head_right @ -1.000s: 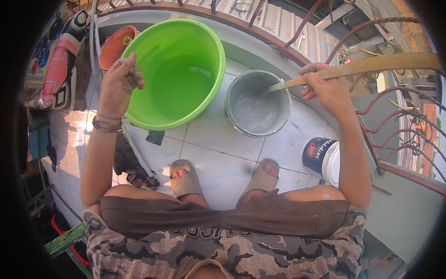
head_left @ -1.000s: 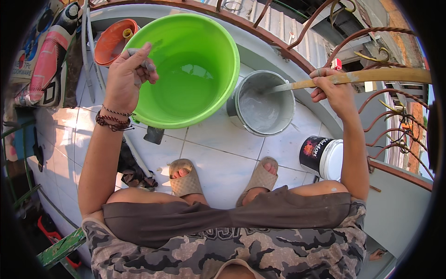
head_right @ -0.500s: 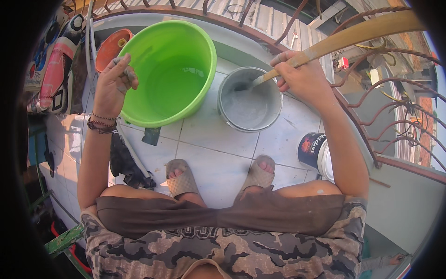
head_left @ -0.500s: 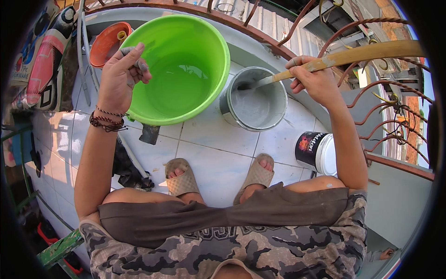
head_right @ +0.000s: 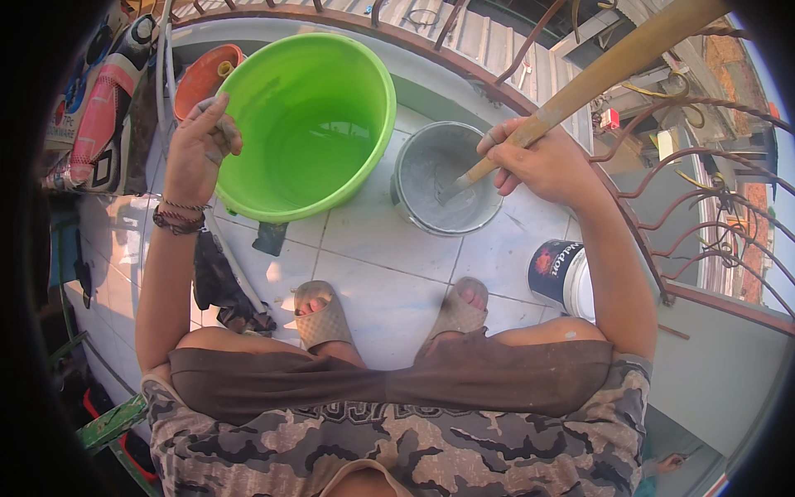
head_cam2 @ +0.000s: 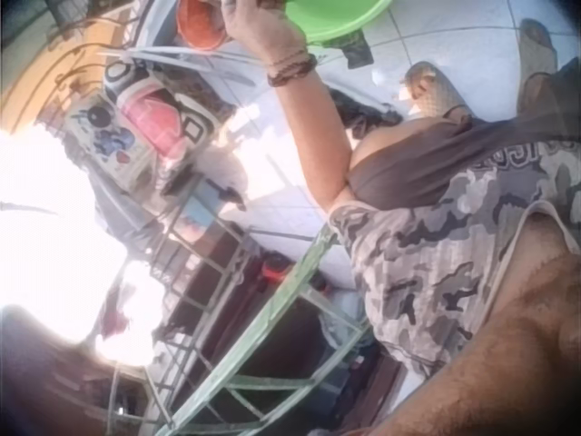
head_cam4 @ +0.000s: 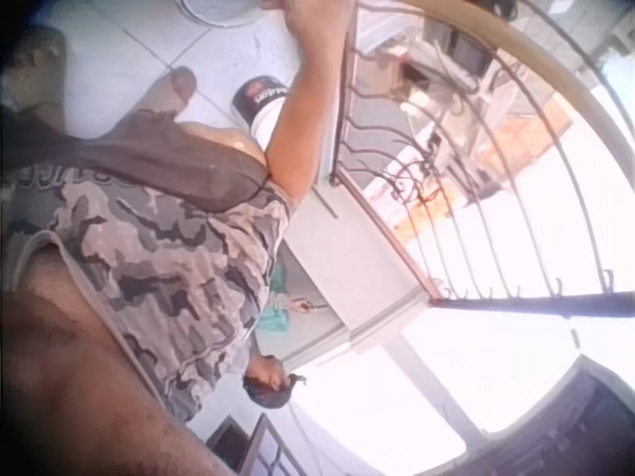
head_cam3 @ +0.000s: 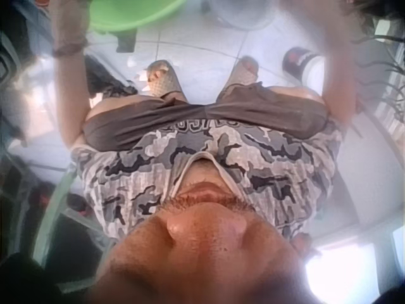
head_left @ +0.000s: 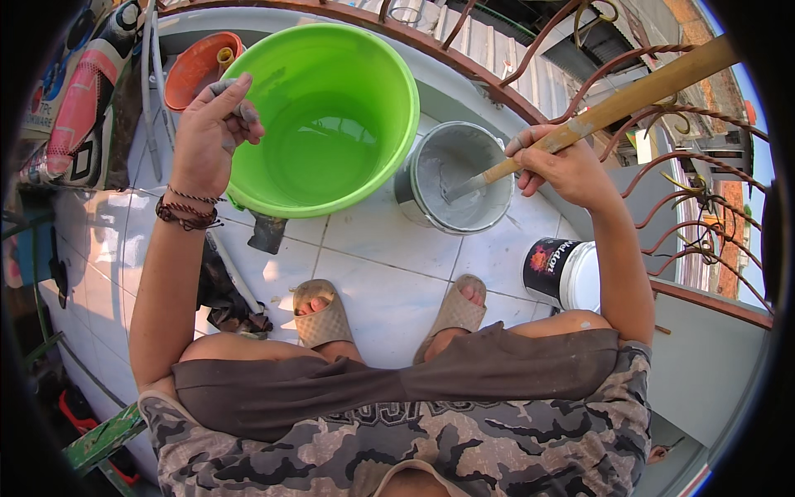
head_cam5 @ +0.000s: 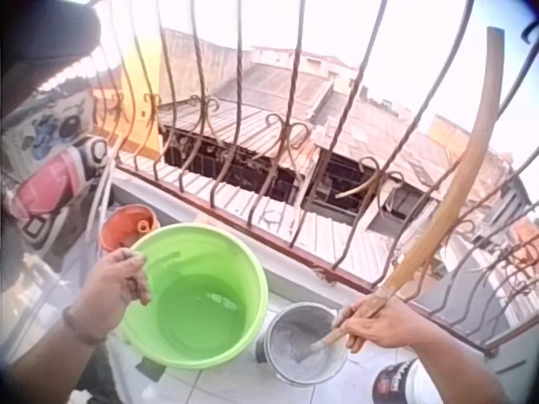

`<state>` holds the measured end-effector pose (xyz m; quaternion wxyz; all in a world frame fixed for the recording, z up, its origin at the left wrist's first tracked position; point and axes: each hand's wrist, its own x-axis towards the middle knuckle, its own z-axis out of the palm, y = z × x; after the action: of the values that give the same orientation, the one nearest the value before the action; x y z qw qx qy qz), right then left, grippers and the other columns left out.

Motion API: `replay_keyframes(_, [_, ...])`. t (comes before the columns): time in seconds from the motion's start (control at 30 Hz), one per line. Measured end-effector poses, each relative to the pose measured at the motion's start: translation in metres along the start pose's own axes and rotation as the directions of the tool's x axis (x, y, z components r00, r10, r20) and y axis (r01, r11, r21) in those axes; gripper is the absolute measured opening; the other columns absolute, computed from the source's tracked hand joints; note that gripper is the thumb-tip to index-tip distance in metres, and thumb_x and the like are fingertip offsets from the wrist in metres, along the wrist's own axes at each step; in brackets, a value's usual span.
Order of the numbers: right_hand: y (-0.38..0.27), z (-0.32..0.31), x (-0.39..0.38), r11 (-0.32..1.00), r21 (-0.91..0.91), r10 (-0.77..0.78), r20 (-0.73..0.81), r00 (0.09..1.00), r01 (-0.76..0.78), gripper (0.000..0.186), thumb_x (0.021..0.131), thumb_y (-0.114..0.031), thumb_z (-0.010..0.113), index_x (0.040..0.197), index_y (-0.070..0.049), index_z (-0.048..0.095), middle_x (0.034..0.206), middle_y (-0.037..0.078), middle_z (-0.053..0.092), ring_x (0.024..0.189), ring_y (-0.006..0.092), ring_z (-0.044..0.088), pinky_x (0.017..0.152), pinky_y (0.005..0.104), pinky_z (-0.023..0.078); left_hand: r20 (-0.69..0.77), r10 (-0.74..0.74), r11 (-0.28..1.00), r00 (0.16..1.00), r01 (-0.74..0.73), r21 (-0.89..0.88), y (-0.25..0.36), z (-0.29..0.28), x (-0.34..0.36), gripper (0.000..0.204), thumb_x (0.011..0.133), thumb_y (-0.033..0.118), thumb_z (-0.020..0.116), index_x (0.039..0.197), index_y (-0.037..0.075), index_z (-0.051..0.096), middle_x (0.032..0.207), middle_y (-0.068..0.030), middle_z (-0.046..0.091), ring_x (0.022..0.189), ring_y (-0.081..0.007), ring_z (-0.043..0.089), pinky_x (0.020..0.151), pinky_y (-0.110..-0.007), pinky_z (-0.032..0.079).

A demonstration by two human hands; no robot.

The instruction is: The person stirs a grey liquid in a bucket using a wooden stick on a tiled balcony. They then pour the liquid into a smaller container and carry it into a cluttered room, placing it on the floor.

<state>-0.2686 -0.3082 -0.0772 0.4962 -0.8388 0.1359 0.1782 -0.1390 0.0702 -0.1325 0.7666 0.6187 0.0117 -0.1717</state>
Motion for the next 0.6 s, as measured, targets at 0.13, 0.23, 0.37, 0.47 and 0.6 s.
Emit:
replay_keyframes(0.13, [-0.004,0.012,0.006,0.996,0.061,-0.06,0.007,0.998,0.06,0.019,0.085,-0.013,0.058,0.092,0.004,0.065,0.075,0.007,0.064,0.064,0.0118,0.064,0.061,0.0252,0.054,0.017,-0.008,1.0,1.0,0.008,-0.018,0.001,0.008,0.0,0.019,0.094,0.025,0.061,0.098,0.007,0.055,0.069,-0.0006,0.058,0.062,-0.0128,0.058,0.061,-0.025,0.043])
replay_keyframes(0.23, [0.001,0.001,0.008,0.994,-0.096,-0.069,-0.092,0.993,0.06,0.019,0.085,-0.013,0.057,0.093,0.001,0.066,0.076,0.006,0.065,0.064,0.0112,0.064,0.063,0.0255,0.053,0.022,-0.012,1.0,1.0,0.012,-0.01,-0.001,0.005,0.003,0.019,0.094,0.025,0.06,0.099,0.007,0.056,0.069,-0.0007,0.058,0.062,-0.0129,0.057,0.062,-0.025,0.043])
replay_keyframes(0.37, [-0.005,-0.011,-0.002,0.974,-0.219,0.063,0.053,0.997,-0.05,0.019,0.084,-0.012,0.058,0.092,0.002,0.067,0.073,0.006,0.066,0.064,0.0113,0.065,0.063,0.0251,0.052,0.008,-0.01,1.0,1.0,0.01,-0.015,-0.002,0.0,0.003,0.019,0.094,0.025,0.061,0.099,0.007,0.056,0.069,-0.0005,0.059,0.062,-0.0127,0.058,0.062,-0.025,0.043])
replay_keyframes(0.47, [-0.002,-0.005,-0.003,0.998,-0.061,-0.022,0.209,0.978,0.036,0.018,0.084,-0.011,0.057,0.092,0.002,0.067,0.071,0.006,0.066,0.064,0.0111,0.065,0.064,0.0245,0.051,0.022,-0.007,1.0,1.0,0.007,-0.027,-0.001,0.003,0.005,0.02,0.093,0.025,0.061,0.099,0.007,0.056,0.069,-0.0005,0.059,0.062,-0.0126,0.058,0.061,-0.025,0.043])
replay_keyframes(0.6, [-0.008,0.006,0.008,0.981,-0.109,-0.149,0.133,0.98,0.164,0.017,0.084,-0.01,0.057,0.09,0.002,0.067,0.073,0.006,0.066,0.067,0.0107,0.065,0.064,0.0238,0.051,0.016,-0.01,0.999,1.0,0.01,-0.031,-0.002,0.005,0.004,0.019,0.093,0.025,0.061,0.1,0.007,0.057,0.069,-0.0006,0.059,0.062,-0.0126,0.058,0.061,-0.025,0.043])
